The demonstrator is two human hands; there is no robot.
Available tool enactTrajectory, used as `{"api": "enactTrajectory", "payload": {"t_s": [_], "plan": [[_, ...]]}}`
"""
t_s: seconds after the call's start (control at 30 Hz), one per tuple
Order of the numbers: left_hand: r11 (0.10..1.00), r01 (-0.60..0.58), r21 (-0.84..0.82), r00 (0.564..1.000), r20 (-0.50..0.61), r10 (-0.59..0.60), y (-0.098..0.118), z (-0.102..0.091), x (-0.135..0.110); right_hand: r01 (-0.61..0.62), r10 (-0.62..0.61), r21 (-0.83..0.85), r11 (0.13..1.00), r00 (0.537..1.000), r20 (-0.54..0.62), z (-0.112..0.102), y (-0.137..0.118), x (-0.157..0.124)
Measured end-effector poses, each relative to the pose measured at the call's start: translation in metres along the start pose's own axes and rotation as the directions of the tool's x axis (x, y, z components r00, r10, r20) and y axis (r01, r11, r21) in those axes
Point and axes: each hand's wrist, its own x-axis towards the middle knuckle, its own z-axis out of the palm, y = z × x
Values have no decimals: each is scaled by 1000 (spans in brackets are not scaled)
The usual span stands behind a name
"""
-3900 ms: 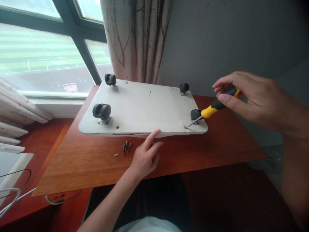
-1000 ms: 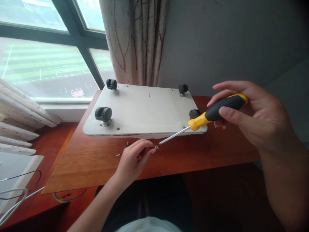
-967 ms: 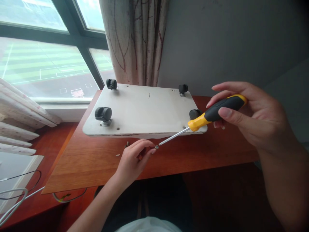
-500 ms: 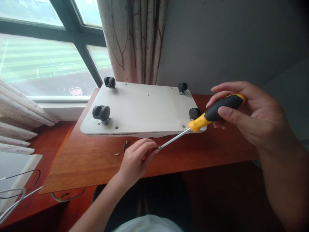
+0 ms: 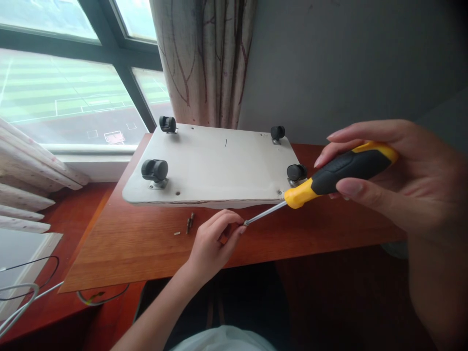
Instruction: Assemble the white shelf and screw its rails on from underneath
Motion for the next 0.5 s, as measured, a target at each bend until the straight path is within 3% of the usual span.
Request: {"api": "enactTrajectory", "payload": {"t_s": [0.23, 0.5], "plan": [[998, 43, -47, 999, -5, -43, 0, 5, -2, 32, -30, -44, 999, 999, 44, -3, 0, 6], [992, 16, -129, 1000, 20, -13, -4, 8, 1, -5, 7, -25, 1000, 997, 78, 1, -1, 7]]}}
